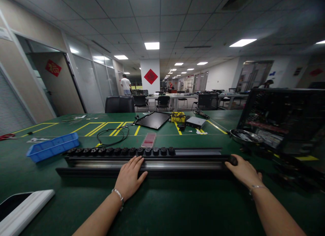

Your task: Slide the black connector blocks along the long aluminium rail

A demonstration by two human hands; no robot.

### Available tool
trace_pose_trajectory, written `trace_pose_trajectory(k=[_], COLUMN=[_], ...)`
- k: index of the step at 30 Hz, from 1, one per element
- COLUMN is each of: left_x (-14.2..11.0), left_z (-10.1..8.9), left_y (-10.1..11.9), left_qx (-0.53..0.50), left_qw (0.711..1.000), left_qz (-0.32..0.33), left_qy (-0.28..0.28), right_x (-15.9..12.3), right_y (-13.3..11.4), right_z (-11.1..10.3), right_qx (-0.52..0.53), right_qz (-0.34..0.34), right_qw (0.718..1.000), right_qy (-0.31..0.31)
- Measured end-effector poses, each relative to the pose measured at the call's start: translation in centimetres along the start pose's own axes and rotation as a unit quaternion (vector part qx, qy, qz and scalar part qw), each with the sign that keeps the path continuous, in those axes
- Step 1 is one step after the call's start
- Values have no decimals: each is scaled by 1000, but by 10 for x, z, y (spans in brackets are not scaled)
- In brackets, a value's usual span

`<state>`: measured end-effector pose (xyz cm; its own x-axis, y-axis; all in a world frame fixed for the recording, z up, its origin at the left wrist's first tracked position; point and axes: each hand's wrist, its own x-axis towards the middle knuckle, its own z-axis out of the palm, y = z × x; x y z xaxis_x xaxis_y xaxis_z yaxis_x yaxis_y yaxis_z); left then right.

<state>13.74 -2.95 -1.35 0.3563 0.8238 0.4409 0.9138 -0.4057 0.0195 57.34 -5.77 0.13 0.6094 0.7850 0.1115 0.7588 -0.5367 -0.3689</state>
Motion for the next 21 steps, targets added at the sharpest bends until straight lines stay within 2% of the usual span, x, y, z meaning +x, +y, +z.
trace_pose_trajectory(k=[6,21], left_x=[-1,0], left_z=[4,2], left_y=[-2,-1], left_qx=[-10,5], left_qw=[1000,1000], left_qz=[5,3], left_qy=[15,5], right_x=[2,6], right_y=[1,5], right_z=[2,4], right_qx=[3,16], right_qz=[-4,-3], right_qw=[1000,999], right_qy=[16,27])
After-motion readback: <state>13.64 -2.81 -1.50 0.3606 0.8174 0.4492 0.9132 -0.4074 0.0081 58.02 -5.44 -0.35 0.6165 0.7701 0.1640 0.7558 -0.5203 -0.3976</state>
